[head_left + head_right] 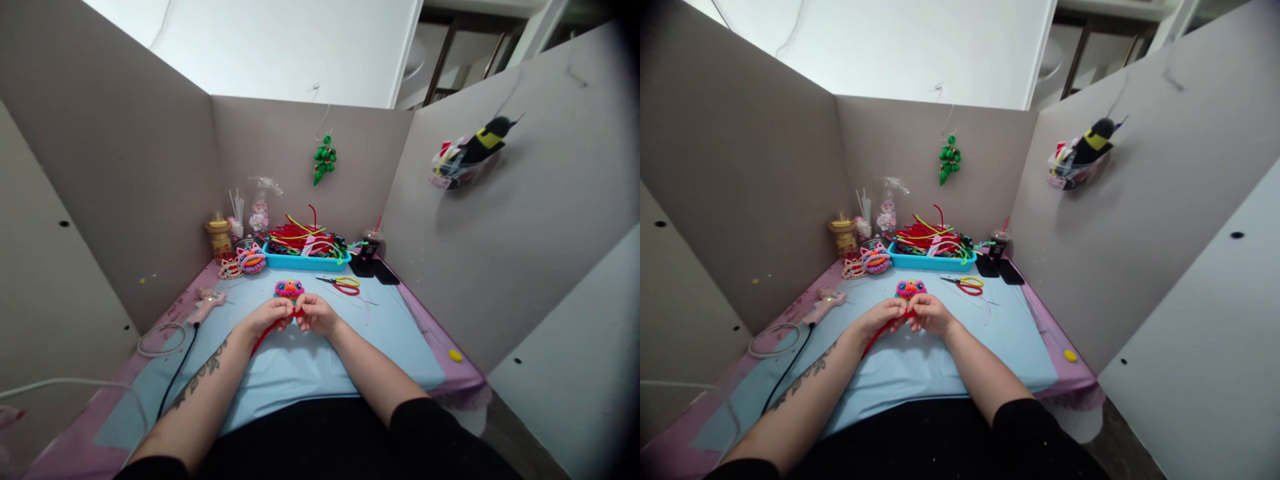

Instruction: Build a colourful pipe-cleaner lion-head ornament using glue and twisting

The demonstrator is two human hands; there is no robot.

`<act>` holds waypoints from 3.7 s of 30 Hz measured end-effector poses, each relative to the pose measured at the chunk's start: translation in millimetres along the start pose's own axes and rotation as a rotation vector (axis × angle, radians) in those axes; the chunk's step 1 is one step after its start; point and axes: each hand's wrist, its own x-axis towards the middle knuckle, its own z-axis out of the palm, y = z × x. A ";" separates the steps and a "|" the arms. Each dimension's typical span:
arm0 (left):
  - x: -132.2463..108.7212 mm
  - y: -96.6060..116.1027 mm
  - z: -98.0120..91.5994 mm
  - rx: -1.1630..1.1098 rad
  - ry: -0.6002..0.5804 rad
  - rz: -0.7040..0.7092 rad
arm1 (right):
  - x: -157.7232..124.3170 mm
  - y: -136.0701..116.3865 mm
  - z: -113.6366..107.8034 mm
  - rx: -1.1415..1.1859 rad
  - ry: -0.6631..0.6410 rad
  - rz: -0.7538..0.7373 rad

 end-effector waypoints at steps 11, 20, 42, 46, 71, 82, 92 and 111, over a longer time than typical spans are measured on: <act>0.8 -2.8 -2.0 0.001 -0.016 0.020 | 0.4 0.8 -0.4 -0.044 0.030 -0.035; -0.4 -1.7 -0.2 0.019 -0.035 0.023 | 2.2 2.6 1.3 -0.068 0.035 -0.102; 0.5 10.2 5.9 0.734 0.373 0.327 | 11.3 1.2 -6.8 -0.387 0.422 -0.183; -0.5 10.3 4.0 0.755 0.369 0.327 | 10.3 0.9 -9.4 -0.386 0.397 -0.155; -1.5 15.8 11.9 0.682 0.460 0.330 | 11.4 4.2 -0.8 -0.509 0.433 -0.181; 1.2 11.5 8.1 0.767 0.462 0.366 | 12.5 3.2 -2.6 -0.488 0.439 -0.160; 2.1 8.2 5.8 0.731 0.441 0.355 | 11.1 -0.4 -3.5 -0.604 0.516 -0.185; 5.6 4.9 4.2 0.798 0.462 0.373 | 10.9 -0.2 7.3 -0.704 0.504 -0.166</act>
